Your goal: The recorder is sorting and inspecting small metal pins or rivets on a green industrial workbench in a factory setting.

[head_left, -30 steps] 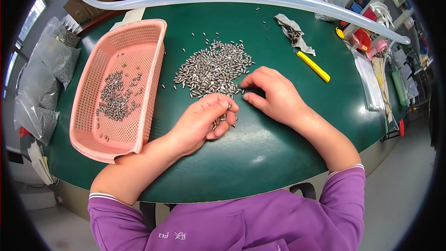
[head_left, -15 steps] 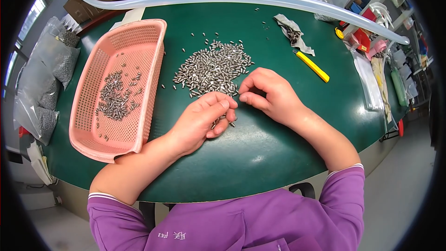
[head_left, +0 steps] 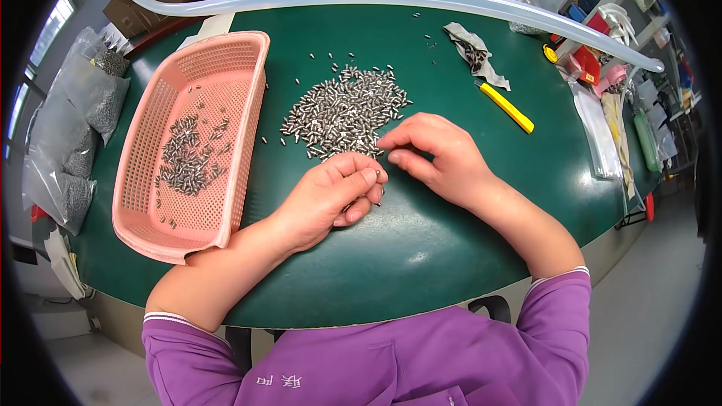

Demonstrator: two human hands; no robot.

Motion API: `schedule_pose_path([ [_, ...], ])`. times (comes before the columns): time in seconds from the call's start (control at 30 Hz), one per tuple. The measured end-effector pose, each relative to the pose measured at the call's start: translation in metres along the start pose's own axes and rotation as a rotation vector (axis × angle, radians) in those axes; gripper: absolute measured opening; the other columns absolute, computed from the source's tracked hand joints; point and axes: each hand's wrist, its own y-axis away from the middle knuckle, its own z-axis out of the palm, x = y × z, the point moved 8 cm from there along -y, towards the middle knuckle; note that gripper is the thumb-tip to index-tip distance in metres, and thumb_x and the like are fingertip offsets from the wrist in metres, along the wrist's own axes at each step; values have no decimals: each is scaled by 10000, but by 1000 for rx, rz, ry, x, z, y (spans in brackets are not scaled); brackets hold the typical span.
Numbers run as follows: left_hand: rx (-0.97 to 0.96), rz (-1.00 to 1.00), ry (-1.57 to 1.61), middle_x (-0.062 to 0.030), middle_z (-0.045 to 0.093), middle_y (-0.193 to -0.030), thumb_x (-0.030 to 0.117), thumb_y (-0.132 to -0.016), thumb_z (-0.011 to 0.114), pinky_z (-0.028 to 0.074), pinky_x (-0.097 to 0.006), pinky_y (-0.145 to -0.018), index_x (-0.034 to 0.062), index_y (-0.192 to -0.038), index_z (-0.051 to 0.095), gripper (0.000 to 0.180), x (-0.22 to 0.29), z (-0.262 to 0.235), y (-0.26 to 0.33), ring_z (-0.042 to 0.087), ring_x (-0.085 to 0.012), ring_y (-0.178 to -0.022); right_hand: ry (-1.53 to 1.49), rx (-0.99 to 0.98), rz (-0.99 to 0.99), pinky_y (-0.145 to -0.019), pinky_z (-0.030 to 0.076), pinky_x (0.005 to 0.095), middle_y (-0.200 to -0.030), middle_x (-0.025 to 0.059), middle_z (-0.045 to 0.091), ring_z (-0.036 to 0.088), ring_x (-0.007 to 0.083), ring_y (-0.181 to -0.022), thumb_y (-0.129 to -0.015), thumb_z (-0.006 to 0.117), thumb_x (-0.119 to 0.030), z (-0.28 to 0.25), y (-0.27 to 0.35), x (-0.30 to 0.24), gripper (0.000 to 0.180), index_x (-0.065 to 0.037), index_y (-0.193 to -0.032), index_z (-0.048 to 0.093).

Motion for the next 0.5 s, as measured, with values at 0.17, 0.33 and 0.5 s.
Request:
schedule_pose_path([
  [0.17, -1, 7, -2, -32, 538, -762, 212, -949, 436, 267, -179, -417, 53, -965, 540, 191, 1, 0, -1, 404, -53, -519, 276, -45, 34, -704, 466, 332, -829, 42, 583, 562, 227, -807, -731, 676, -69, 3, 5, 15, 168, -80, -893, 631],
  [0.33, 19, 23, 16, -73, 526, -789, 212, -960, 393, 287, -184, -413, 26, -978, 522, 227, 3, -1, 0, 398, -78, -514, 307, -82, 38, -694, 464, 347, -810, 45, 570, 553, 240, -793, -729, 670, -84, 5, 4, 15, 142, -77, -862, 620],
  [0.5, 43, 31, 27, -51, 541, -805, 226, -956, 403, 285, -182, -422, 36, -1003, 523, 229, 4, -2, 0, 411, -71, -520, 382, -95, 87, -701, 464, 353, -803, 54, 569, 554, 254, -797, -726, 658, -78, 4, 6, 17, 130, -68, -842, 600],
])
